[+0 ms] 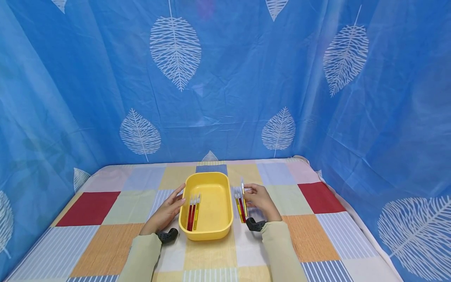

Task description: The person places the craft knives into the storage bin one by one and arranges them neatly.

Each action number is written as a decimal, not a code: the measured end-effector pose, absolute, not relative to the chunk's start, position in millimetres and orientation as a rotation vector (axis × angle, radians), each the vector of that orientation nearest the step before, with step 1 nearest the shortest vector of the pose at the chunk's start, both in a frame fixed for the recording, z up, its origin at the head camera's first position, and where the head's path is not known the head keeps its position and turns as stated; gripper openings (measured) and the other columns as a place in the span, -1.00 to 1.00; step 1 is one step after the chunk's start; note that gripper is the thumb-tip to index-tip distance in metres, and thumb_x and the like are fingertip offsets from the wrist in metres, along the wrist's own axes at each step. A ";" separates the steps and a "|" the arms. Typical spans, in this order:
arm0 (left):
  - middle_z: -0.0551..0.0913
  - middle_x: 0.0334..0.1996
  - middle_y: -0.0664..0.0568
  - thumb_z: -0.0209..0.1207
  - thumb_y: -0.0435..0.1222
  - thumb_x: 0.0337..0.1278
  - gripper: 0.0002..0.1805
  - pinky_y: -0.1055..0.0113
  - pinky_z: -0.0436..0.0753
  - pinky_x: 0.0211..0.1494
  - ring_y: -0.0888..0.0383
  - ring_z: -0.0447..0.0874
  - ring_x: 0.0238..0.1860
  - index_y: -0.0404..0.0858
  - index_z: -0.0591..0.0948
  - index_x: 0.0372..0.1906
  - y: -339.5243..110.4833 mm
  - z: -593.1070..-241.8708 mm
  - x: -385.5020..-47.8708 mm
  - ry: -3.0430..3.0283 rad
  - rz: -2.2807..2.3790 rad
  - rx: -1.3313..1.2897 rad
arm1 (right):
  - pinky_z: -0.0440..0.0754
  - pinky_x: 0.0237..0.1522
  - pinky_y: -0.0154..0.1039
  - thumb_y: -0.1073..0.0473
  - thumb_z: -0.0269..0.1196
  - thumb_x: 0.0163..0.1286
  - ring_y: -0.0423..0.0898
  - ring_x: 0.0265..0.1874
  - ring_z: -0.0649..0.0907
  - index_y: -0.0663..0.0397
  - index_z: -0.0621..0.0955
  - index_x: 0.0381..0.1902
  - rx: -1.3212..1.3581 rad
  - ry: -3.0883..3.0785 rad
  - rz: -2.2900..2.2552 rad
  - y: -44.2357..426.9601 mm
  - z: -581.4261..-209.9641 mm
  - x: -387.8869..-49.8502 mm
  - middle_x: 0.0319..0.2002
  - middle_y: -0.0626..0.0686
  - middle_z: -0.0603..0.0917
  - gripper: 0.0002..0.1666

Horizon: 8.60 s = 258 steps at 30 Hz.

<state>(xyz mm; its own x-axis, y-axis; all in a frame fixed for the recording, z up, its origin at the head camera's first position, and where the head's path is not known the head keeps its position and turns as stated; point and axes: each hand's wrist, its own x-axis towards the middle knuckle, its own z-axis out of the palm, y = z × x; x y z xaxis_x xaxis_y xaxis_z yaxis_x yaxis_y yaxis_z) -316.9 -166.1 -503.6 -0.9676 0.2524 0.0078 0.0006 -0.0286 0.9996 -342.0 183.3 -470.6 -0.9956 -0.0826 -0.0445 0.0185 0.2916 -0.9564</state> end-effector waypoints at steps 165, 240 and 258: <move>0.13 0.66 -0.45 0.10 -0.30 0.69 -0.23 -0.27 0.26 0.63 -0.38 0.17 0.65 -0.17 0.07 0.78 -164.8 -503.6 -318.7 2.085 2.106 0.250 | 0.80 0.07 0.21 0.29 0.24 0.64 0.20 -0.08 0.79 0.39 0.55 0.40 -0.772 2.309 -1.568 90.5 -395.8 -357.6 0.02 0.37 0.71 -0.53; 0.14 0.68 -0.38 0.05 -0.33 0.70 -0.22 -0.17 0.27 0.66 -0.30 0.22 0.64 -0.14 0.01 0.80 -170.2 -508.2 -319.9 2.008 2.124 0.326 | 0.70 -0.30 -0.28 0.36 0.32 0.35 -0.12 -0.46 0.63 0.44 0.49 0.45 -0.316 2.523 -1.174 185.9 -472.8 -400.9 -0.28 0.10 0.62 -0.28; 0.15 0.66 -0.44 0.07 -0.35 0.69 -0.22 -0.18 0.32 0.63 -0.34 0.26 0.62 -0.18 0.03 0.79 -166.8 -507.1 -319.8 2.033 2.128 0.312 | 0.80 -0.22 -0.23 0.42 0.28 0.37 -0.10 -0.37 0.65 0.48 0.54 0.36 -0.324 2.465 -1.244 189.3 -471.2 -400.2 -0.17 0.18 0.65 -0.41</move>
<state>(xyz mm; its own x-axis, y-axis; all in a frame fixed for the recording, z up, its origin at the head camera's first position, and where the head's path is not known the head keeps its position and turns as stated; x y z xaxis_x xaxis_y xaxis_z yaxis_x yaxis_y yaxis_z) -319.8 -166.8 -507.1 -0.9614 0.2739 0.0256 0.0131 -0.0475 0.9988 -400.2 189.3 -471.2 -0.9090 -0.3585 -0.2127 -0.0420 0.5864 -0.8090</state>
